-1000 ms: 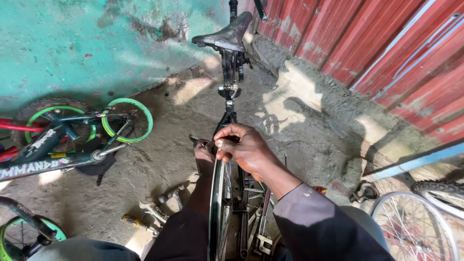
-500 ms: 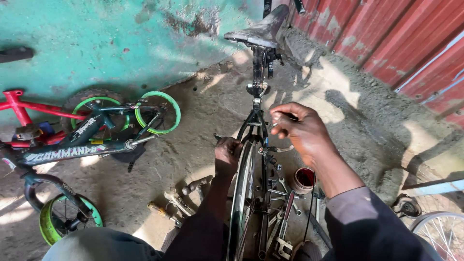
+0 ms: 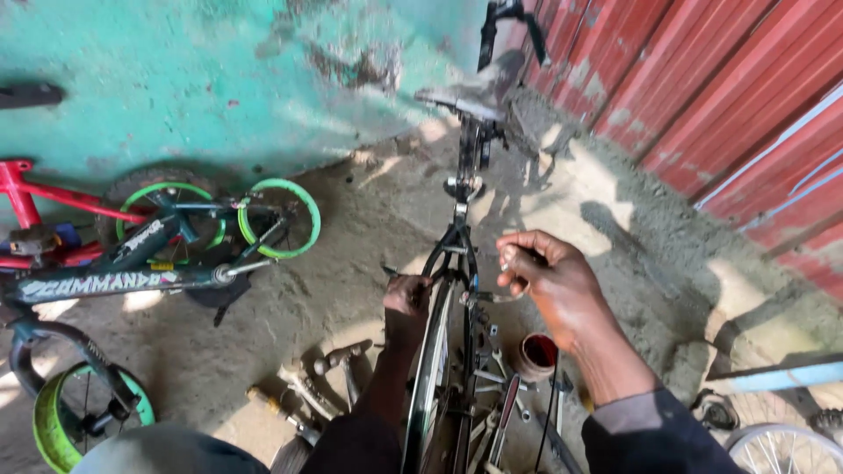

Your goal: Adjusting and threading a brake cable on a bicycle frame

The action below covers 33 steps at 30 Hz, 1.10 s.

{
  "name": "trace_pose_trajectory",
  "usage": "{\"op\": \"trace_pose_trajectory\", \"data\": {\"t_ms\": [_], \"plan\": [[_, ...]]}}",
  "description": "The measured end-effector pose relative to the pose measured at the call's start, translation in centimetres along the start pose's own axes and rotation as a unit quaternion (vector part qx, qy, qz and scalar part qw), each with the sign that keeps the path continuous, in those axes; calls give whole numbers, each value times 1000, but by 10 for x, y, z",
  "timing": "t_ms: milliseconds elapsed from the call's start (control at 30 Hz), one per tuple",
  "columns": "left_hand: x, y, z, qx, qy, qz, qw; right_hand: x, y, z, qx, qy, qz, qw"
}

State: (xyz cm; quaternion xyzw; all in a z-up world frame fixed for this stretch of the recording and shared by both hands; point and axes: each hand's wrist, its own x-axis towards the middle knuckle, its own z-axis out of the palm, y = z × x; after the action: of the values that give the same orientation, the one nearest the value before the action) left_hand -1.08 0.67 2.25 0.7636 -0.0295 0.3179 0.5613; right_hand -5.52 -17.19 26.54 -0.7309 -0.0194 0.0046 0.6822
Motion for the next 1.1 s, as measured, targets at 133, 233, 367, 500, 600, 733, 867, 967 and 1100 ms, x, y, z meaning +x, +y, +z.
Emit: {"op": "trace_pose_trajectory", "data": {"t_ms": [133,233,367,500,600,733,867,967,1100], "plan": [[0,-10,3,-14,2,-16,1000,-6,-1,-1,3,6,25,1000],[-14,-18,9,-51,17,-26,998,-12,3,-1,2,11,29,1000],[-5,-18,15,-28,11,-27,999,-6,7,-5,10,11,25,1000],[-9,-10,11,-96,35,-74,992,-12,1,-5,9,17,27,999],[-8,-14,8,-100,33,-86,991,-16,-6,-4,1,22,22,1000],[-5,-14,9,-84,48,-70,993,-13,-2,-8,3,31,27,999],[-7,-14,9,-54,44,-36,997,-13,0,-8,6,26,24,999],[-5,-5,3,-41,-1,-32,999,-13,-19,-1,-22,49,135,989],[2,-9,8,-44,-1,-35,998,-7,-15,-4,-5,41,122,992]]}}
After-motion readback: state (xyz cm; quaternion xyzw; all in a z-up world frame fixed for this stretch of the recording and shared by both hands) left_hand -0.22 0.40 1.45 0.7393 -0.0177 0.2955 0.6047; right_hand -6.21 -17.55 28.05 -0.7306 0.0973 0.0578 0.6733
